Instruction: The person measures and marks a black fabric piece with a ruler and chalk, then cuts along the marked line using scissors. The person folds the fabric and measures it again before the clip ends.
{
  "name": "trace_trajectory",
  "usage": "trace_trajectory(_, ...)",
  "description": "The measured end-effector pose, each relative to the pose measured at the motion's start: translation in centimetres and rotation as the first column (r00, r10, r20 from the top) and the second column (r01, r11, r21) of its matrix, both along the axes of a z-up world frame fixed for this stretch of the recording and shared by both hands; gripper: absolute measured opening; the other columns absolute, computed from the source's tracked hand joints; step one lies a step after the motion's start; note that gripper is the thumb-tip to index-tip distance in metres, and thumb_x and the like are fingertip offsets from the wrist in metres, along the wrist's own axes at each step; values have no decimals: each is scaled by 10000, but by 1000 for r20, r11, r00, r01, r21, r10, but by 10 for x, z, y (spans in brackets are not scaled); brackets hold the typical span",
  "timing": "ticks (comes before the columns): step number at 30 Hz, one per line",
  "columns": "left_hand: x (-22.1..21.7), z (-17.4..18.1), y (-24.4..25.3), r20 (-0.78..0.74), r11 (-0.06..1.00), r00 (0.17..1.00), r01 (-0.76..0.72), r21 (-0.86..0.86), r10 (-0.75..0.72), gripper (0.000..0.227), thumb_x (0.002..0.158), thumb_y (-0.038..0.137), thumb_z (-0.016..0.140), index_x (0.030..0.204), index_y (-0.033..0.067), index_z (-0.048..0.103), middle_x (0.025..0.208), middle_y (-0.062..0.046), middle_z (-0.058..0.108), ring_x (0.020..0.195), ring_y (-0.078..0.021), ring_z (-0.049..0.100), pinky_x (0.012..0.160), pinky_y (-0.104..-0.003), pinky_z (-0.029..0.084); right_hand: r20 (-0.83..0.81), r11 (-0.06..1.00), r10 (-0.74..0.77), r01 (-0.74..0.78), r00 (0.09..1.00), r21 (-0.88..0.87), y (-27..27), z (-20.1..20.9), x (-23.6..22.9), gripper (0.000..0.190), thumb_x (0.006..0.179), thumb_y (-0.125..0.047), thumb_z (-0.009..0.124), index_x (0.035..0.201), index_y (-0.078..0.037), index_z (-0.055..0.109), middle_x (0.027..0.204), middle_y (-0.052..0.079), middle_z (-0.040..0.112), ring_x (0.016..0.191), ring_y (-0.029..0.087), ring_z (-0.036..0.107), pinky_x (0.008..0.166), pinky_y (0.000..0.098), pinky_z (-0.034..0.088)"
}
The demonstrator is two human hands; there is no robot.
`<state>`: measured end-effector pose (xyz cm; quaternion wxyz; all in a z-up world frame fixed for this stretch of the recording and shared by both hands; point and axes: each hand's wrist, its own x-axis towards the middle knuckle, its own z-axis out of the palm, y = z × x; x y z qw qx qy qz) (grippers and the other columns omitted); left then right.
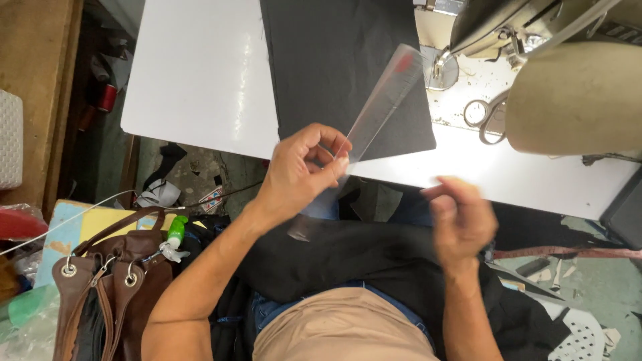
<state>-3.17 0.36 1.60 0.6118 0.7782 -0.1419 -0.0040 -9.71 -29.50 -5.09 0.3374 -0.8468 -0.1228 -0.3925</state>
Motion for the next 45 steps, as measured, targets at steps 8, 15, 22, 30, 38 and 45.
trace_trajectory(8,-13,1,-32,-223,926,973,-35,-377,-54,234,958,96,772,1136,26,639,1063,-75,673,879,-233,809,733,-389,750,-248,395,837,-226,487,890,85,28,-8,724,945,91,701,1599,33,396,907,201,705,730,253,795,667,364,694)
trace_trajectory(15,81,-26,-23,530,944,844,-234,232,79,249,1131,298,643,1250,79,646,1169,-120,645,1101,-358,718,906,-480,612,-428,618,661,-123,617,776,50,34,-1,541,1004,7,645,1533,62,547,903,156,697,697,191,731,680,343,624)
trace_trajectory(22,120,-50,2,300,490,941,-188,851,-160,927,1151,682,597,1778,156,163,1793,-248,-26,1671,-473,39,1318,-718,102,-582,750,490,27,649,661,26,41,-2,501,1050,-137,625,1535,-16,591,886,37,583,691,110,515,585,223,444)
trace_trajectory(30,121,17,103,-39,392,997,10,920,67,358,1072,428,638,995,122,806,1227,-188,667,1023,-462,692,1020,-684,401,-634,838,344,78,692,540,12,33,-9,507,955,-66,781,1440,16,659,971,28,643,864,109,593,830,232,540)
trace_trajectory(38,207,8,64,-94,378,966,-4,926,240,1059,1014,854,318,1774,196,-14,1779,-247,-119,1533,-678,-127,1182,-869,-45,-688,980,126,17,715,198,13,35,-13,488,944,-168,822,1400,-37,706,916,8,640,789,101,570,736,250,495)
trace_trajectory(45,279,-31,52,128,551,992,-97,829,-19,876,791,558,878,1490,87,640,1449,-219,606,1429,-462,421,1138,-667,169,-746,989,24,96,666,117,1,38,-14,499,937,-172,825,1410,-64,713,968,23,692,808,110,600,769,251,517)
